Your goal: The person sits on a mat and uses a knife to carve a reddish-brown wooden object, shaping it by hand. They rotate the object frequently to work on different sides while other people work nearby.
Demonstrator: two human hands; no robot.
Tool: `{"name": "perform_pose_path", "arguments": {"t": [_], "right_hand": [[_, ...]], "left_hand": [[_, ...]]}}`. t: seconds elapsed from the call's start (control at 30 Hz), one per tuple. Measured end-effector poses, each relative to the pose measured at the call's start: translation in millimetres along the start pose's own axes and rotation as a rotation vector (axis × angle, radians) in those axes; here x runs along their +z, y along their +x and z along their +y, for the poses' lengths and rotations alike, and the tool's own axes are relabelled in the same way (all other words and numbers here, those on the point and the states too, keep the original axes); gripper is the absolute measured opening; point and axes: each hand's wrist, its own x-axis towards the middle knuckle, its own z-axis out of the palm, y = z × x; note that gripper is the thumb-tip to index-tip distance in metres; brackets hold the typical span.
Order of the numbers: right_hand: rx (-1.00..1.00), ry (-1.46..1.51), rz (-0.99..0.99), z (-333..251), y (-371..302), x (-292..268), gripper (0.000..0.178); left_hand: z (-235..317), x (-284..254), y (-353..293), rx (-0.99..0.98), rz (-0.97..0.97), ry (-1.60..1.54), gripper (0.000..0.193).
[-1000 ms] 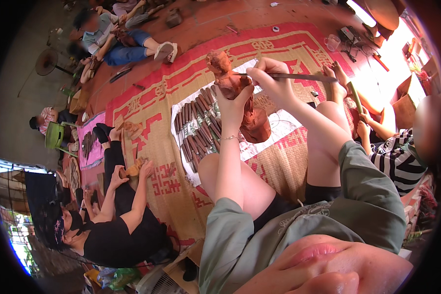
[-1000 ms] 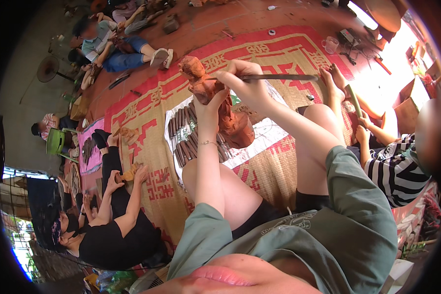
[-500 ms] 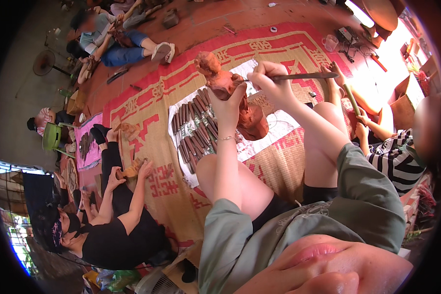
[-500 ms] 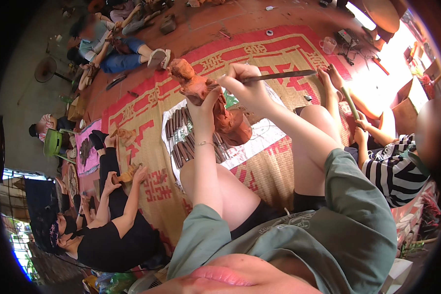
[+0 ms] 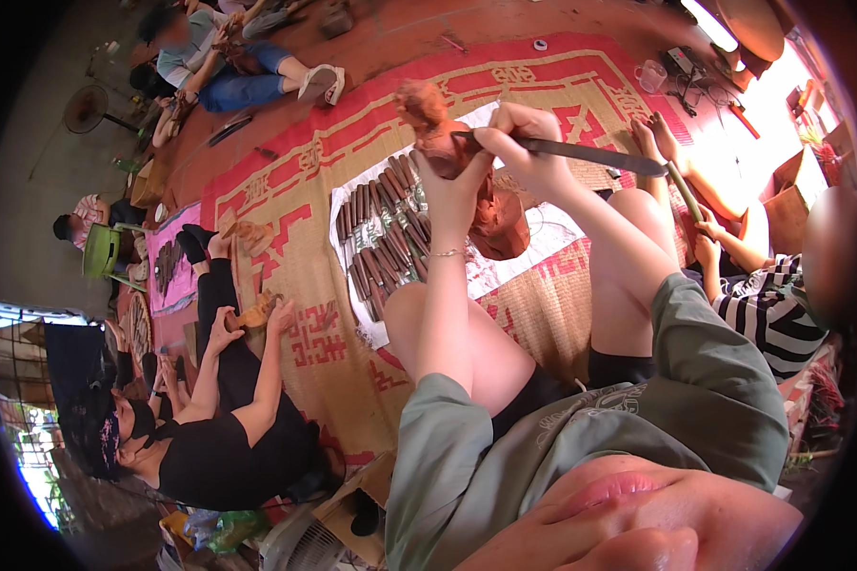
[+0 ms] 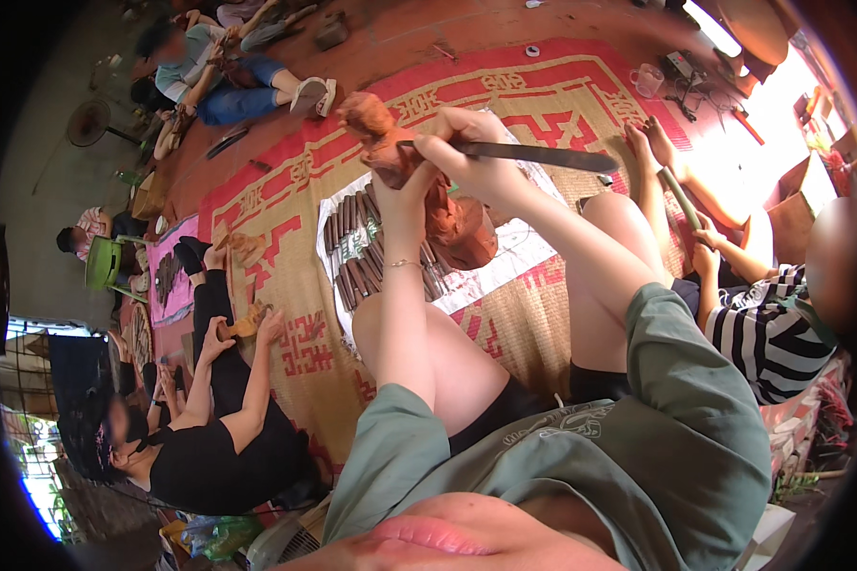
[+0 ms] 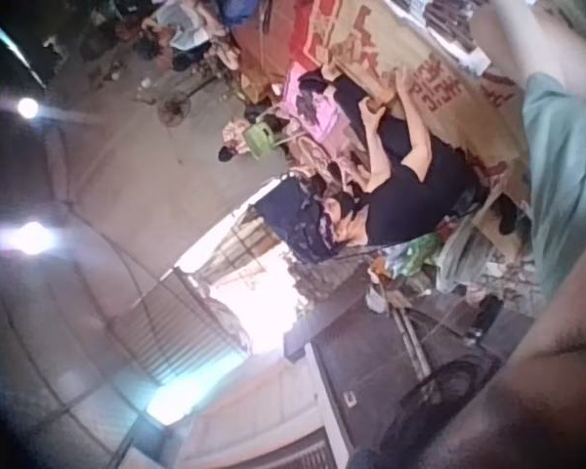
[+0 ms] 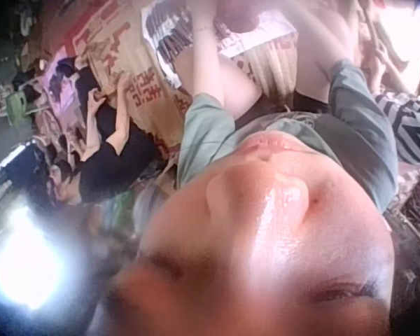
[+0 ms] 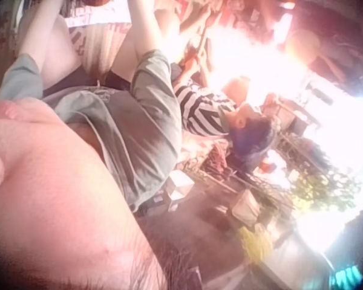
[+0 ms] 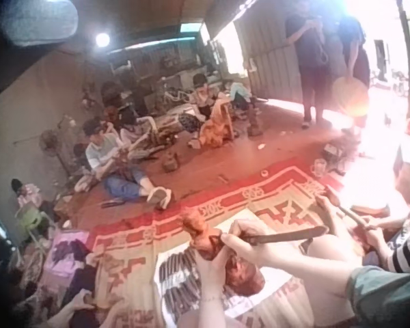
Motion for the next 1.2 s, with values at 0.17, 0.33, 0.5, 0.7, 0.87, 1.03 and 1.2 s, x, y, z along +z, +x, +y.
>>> {"name": "perform_pose_path", "arguments": {"t": [0.17,0.33,0.5,0.7,0.87,1.03,1.2], "right_hand": [[0.0,0.073,-0.004,-1.8,-2.0,-9.5,0.029],[-0.015,0.062,0.023,-7.4,-1.1,3.0,0.03],[-0.006,0.105,0.032,-4.0,-4.2,-3.6,0.03],[-0.012,-0.002,-0.027,4.6,-13.6,-3.3,0.027],[-0.038,0.129,0.077,2.9,-2.3,2.6,0.028],[-0.019,0.084,0.035,6.6,-7.7,1.3,0.028],[-0.059,0.082,0.066,6.2,-3.6,9.9,0.028]], "left_hand": [[0.3,-1.0,0.8,-0.071,-0.051,-0.042,0.058],[15.3,0.2,-0.6,-0.069,-0.025,-0.063,0.058],[6.3,-7.6,-0.2,0.029,0.01,0.085,0.044],[9.8,-4.1,-1.4,-0.052,0.019,-0.062,0.045],[10.7,-5.3,0.6,0.009,0.021,0.072,0.046],[4.5,-11.2,3.7,0.007,0.035,-0.007,0.048],[9.9,-6.7,0.3,0.002,0.028,0.024,0.05]]}}
